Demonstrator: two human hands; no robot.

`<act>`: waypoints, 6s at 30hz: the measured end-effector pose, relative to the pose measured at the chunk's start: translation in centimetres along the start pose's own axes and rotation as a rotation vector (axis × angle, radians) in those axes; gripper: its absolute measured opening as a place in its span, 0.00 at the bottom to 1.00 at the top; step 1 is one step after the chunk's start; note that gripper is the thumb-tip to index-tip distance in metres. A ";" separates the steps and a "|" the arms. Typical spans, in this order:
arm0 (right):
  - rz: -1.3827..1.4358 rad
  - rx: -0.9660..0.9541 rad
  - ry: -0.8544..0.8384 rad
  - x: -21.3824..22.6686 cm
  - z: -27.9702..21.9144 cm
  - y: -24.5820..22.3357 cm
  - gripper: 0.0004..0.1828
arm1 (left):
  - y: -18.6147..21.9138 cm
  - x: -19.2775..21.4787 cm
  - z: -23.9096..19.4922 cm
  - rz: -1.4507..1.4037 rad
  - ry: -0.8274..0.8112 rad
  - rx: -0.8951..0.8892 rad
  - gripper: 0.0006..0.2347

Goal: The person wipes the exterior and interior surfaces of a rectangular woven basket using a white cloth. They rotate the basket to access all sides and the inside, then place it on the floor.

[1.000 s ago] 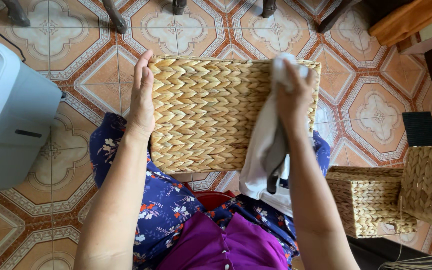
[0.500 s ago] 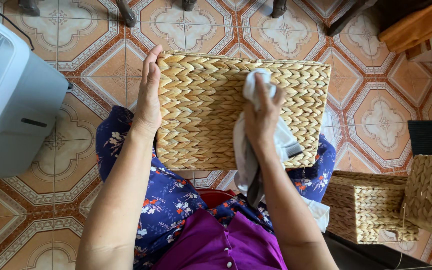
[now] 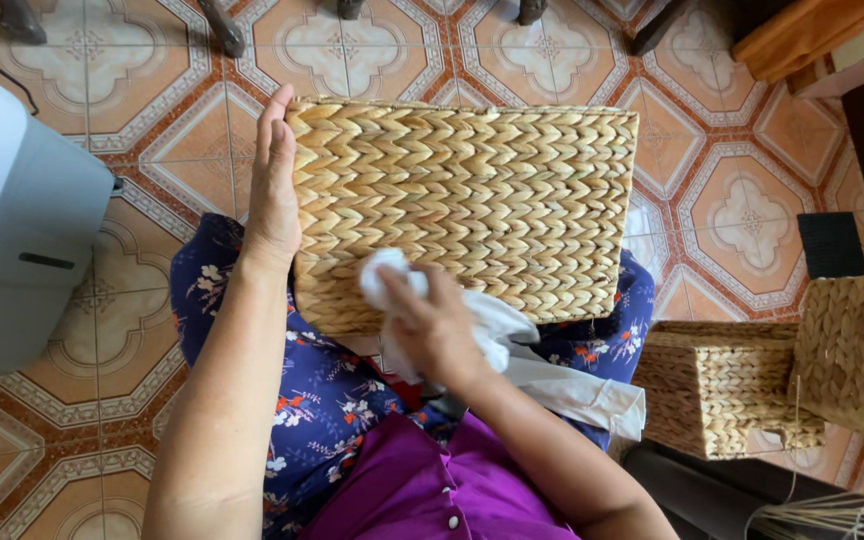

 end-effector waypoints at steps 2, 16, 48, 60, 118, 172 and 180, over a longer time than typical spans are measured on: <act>-0.078 -0.069 0.129 2.5 -1.7 4.3 0.33 | 0.2 0.0 -0.3 0.031 -0.005 0.001 0.40; -0.217 -0.334 0.529 9.2 -5.2 14.5 0.35 | -0.4 0.1 0.0 -0.071 -0.010 -0.038 0.36; -0.088 -0.090 0.211 1.4 -2.2 2.4 0.38 | -1.7 0.6 0.1 -0.209 -0.013 -0.024 0.34; 0.007 0.093 0.051 -1.3 -1.0 -0.1 0.33 | -1.7 0.8 0.2 -0.166 -0.011 -0.035 0.34; 0.125 -0.086 0.353 1.2 14.5 1.4 0.38 | -1.4 0.3 0.1 -0.141 0.032 0.045 0.38; 0.781 -0.558 0.675 32.7 -17.3 27.9 0.07 | -1.5 1.5 0.1 -0.142 -0.006 -0.043 0.31; 0.896 -0.645 0.324 16.5 -4.6 28.2 0.15 | 0.0 1.6 -1.6 -0.157 0.063 -0.043 0.26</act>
Point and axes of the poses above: each hand's wrist, its own z-axis towards the middle knuckle, its own x-axis out of the back of the hand, y = z × x, the point moved 7 cm from there along z, towards the middle knuckle, and after that the axes turned 14 degrees about -x, right-handed, at the moved point
